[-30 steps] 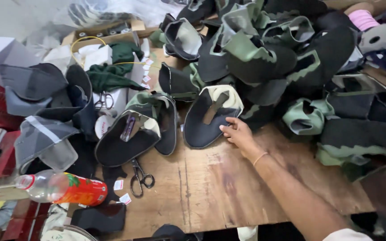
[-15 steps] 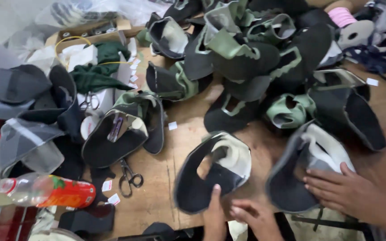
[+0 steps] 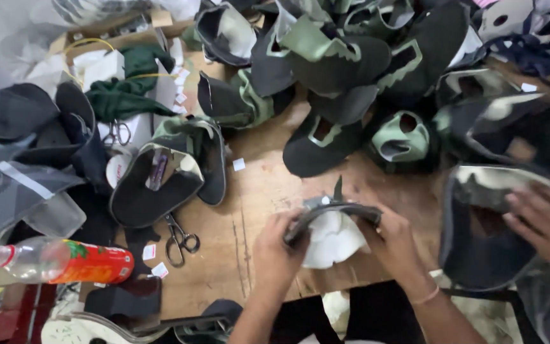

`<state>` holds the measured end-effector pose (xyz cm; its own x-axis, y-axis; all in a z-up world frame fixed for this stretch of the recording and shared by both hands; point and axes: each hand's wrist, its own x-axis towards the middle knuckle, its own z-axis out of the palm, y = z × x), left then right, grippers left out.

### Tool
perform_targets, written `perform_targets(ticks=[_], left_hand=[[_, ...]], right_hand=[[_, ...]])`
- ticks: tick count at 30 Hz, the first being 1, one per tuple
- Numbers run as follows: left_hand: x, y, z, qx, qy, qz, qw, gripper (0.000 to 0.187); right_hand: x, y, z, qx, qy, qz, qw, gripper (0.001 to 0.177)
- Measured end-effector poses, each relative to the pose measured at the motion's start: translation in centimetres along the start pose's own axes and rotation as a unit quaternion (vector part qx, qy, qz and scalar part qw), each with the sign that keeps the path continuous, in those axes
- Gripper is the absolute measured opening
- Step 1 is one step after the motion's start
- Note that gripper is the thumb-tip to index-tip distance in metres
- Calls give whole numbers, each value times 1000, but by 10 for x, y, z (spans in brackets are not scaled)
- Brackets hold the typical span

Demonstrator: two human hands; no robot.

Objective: The person picks up fabric shoe uppers from a cluttered wooden worktable, turns each upper right-side out by hand, and presses a white stiffener piece into the heel area of each upper before setting it back on the table with the pile of completed uppers.

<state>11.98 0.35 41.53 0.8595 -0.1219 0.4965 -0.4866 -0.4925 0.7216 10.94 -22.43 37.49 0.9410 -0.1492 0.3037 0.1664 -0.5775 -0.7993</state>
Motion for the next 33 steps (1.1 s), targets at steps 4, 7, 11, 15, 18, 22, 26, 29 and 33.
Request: perform_targets(ticks=[4, 7, 11, 15, 18, 22, 26, 29, 33], left_hand=[[-12, -15, 12, 52, -19, -40, 998, 40], [-21, -21, 29, 95, -35, -52, 993, 43], [-14, -11, 30, 97, -49, -19, 994, 54], [-3, -14, 29, 80, -77, -33, 993, 51], [-18, -26, 42, 86, -91, -60, 990, 50], [-15, -24, 45, 106, -79, -74, 988, 50], [-11, -16, 45, 104, -57, -103, 988, 52], [-13, -21, 49, 120, -50, -119, 984, 51], [-19, -18, 52, 130, -14, -109, 985, 49]], right_hand=[[-7, 5, -1, -30, 11, -115, 993, 41], [-15, 15, 5, -79, 33, -98, 991, 44], [-45, 11, 12, -72, 143, -104, 982, 37], [-46, 3, 25, -138, 158, -133, 969, 19], [-11, 37, 55, -183, 8, -40, 982, 40], [8, 12, 74, -168, 93, -43, 980, 35], [8, 27, 84, -76, 94, -22, 992, 22], [-1, 32, 77, -66, 84, -27, 994, 17], [-18, 61, 66, -81, 30, -114, 990, 22]])
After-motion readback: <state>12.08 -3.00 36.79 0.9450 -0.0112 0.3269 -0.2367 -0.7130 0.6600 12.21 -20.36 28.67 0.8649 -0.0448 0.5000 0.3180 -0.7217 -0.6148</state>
